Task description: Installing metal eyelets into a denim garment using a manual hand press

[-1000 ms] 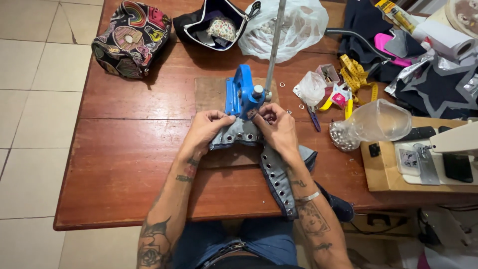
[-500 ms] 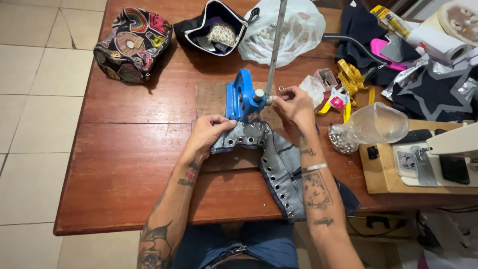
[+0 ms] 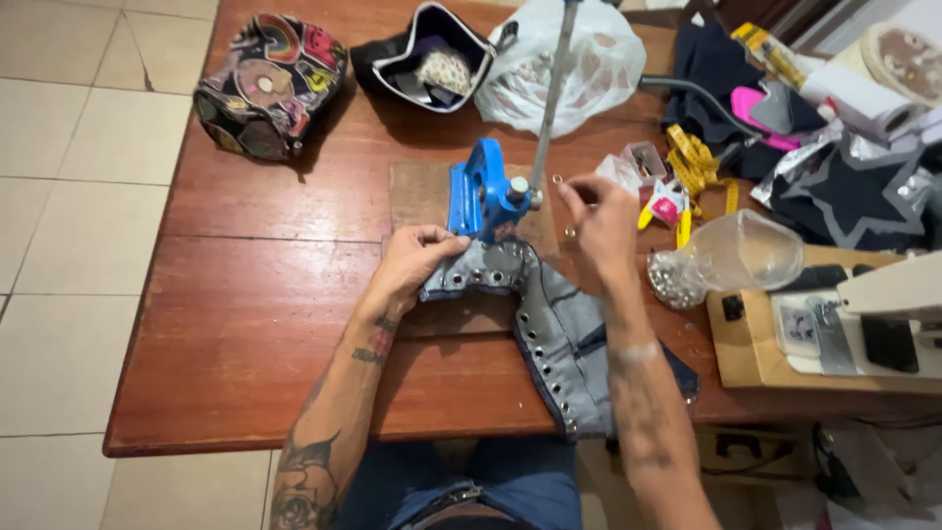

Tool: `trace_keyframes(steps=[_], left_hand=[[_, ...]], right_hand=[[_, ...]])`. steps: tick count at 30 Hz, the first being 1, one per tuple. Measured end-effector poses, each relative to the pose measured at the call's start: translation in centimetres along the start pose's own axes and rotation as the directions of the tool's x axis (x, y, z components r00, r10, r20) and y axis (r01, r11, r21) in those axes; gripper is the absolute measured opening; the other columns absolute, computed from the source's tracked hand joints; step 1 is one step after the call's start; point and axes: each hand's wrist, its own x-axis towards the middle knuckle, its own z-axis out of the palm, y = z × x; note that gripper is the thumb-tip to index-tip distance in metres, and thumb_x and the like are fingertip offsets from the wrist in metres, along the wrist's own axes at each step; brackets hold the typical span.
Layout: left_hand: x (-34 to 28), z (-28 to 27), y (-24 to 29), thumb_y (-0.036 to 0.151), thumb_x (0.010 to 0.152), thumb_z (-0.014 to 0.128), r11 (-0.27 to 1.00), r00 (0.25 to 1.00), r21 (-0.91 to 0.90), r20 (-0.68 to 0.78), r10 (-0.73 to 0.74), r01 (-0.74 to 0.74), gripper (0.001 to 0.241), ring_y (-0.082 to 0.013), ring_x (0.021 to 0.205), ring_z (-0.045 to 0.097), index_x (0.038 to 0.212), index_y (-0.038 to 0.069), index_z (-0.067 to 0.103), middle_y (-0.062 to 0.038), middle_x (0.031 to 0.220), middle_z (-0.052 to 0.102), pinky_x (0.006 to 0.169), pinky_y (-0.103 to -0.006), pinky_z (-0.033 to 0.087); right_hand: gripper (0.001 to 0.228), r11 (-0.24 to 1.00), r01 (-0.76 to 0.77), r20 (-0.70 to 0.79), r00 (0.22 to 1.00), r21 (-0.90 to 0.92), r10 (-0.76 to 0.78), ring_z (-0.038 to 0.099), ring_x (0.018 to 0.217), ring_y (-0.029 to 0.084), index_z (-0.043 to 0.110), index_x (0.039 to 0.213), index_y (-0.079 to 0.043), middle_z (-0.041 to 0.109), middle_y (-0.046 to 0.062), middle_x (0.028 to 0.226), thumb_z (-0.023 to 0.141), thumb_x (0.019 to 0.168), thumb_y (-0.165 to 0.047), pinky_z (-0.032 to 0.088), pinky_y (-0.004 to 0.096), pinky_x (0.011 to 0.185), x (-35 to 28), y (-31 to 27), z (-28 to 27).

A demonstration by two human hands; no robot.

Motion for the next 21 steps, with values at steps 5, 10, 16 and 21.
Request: trace_keyframes(steps=[5, 10, 16, 21], left_hand=[[-1.3, 0.3, 0.7, 0.02, 0.089, 0.107, 0.999, 0.999, 0.015, 0.024, 0.039, -0.039, 0.031, -0.0191, 0.065, 0.082, 0.1, 0.0, 0.086, -0.015, 0.08, 0.084, 0.056, -0.0329, 0.069], [-0.4, 0.2, 0.2, 0.018, 0.087, 0.107, 1.0, 1.0, -0.008, -0.001, 0.019, -0.019, 0.03, -0.0201, 0.066, 0.084, 0.098, 0.0, 0.086, -0.016, 0.079, 0.085, 0.057, -0.0325, 0.07], [0.3, 0.1, -0.3, 0.018, 0.087, 0.107, 1.0, 1.0, 0.002, 0.003, 0.0, 0.0, 0.03, -0.0191, 0.066, 0.084, 0.099, 0.0, 0.086, -0.015, 0.079, 0.085, 0.058, -0.0312, 0.07], [-0.7, 0.3, 0.7, 0.017, 0.087, 0.107, 1.0, 1.0, -0.009, 0.007, -0.011, 0.011, 0.029, -0.0202, 0.066, 0.085, 0.097, 0.0, 0.086, -0.016, 0.08, 0.086, 0.058, -0.033, 0.071]], right_hand=[[0.015, 0.796, 0.604, -0.26, 0.773, 0.026, -0.578, 0.081, 0.1, 0.036, 0.089, 0.099, -0.013, 0.082, 0.004, 0.112, 0.095, 0.112, -0.019, 0.069, 0.048, 0.091, -6.0, -2.4, 1.1], [0.009, 0.707, 0.676, -0.344, 0.626, -0.207, -0.7, 0.076, 0.092, 0.027, 0.099, 0.11, -0.024, 0.084, 0.002, 0.103, 0.103, 0.103, -0.023, 0.066, 0.041, 0.087, -8.0, -6.9, 1.5], [0.009, 0.789, 0.59, -0.24, 0.801, 0.169, -0.548, 0.077, 0.1, 0.03, 0.099, 0.107, -0.017, 0.088, 0.006, 0.107, 0.103, 0.104, -0.024, 0.065, 0.042, 0.099, -7.7, -7.5, 2.0], [0.014, 0.773, 0.388, -0.065, 0.908, 0.502, -0.413, 0.08, 0.109, 0.029, 0.097, 0.106, -0.012, 0.084, 0.008, 0.112, 0.107, 0.099, -0.021, 0.065, 0.046, 0.106, -6.4, -6.6, 1.7]])
